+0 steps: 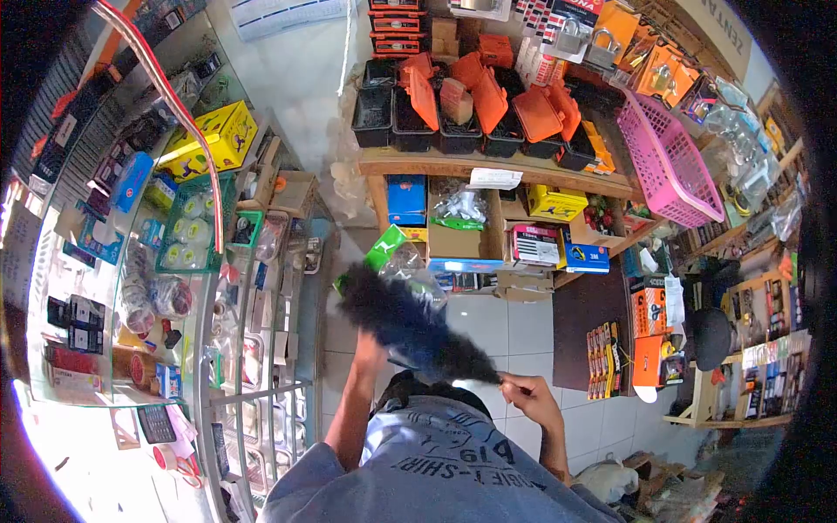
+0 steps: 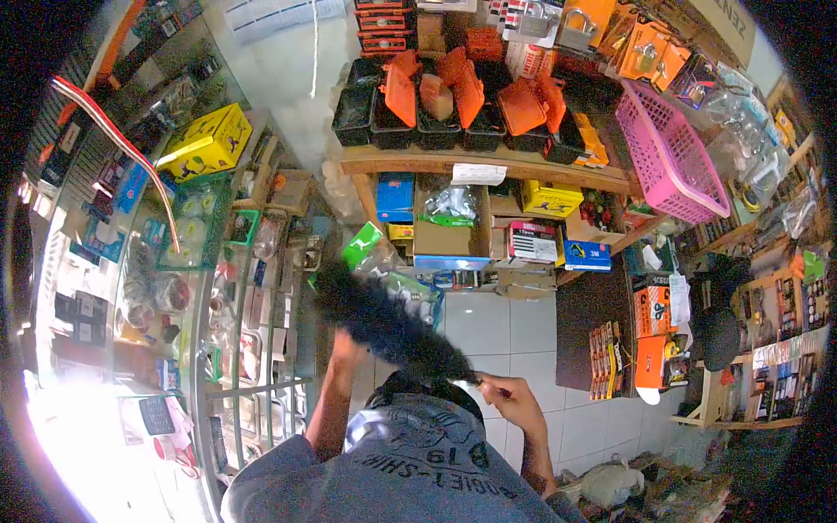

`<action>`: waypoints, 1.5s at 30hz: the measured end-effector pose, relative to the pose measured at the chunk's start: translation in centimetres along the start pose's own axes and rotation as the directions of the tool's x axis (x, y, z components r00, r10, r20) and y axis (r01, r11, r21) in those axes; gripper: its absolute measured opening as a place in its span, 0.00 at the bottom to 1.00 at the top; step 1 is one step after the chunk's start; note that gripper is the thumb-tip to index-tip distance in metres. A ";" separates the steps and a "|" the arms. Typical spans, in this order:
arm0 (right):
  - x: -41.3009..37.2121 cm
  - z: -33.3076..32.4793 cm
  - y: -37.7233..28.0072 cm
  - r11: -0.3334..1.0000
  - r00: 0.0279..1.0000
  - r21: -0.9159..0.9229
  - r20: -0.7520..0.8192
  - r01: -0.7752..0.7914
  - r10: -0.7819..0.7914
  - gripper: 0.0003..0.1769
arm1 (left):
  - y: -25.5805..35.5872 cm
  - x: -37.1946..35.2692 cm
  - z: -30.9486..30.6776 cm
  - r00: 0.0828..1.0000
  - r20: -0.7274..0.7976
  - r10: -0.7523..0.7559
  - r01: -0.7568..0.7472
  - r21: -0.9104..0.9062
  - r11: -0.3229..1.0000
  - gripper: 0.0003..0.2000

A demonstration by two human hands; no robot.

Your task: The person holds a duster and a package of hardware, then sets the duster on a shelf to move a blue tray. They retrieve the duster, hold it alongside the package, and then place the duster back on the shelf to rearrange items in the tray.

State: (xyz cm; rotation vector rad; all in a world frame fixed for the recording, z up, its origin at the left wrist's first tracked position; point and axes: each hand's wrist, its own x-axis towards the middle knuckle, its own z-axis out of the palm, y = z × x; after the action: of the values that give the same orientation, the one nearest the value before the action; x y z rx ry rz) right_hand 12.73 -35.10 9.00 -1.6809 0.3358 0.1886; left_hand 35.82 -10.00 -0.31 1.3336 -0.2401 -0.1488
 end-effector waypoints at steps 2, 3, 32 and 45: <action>0.1 0.0 -0.5 1.000 1.000 -0.014 -0.021 -0.019 0.018 0.18 | 4.0 -0.7 1.4 0.951 0.002 -0.308 0.304 -0.161 0.939 0.29; 0.1 0.0 -0.8 0.999 0.999 -0.030 -0.041 -0.030 0.028 0.19 | 3.5 -0.6 1.3 0.969 0.029 -0.246 0.248 -0.160 0.956 0.29; 2.2 -1.0 1.4 0.997 0.997 0.042 0.049 -0.069 0.067 0.17 | 3.1 -0.8 3.5 0.990 -0.141 -0.002 -0.049 -0.354 0.934 0.20; 0.2 -4.0 2.2 0.979 0.974 0.067 0.132 -0.192 0.182 0.18 | 2.7 -0.4 0.7 0.931 0.162 -0.328 0.253 -0.933 0.257 0.22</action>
State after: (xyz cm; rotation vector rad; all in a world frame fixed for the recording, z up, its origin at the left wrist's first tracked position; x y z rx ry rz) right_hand 11.93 -39.30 7.47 -1.5500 0.4018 0.4142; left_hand 35.21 -10.00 2.41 0.1204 0.1824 -0.4888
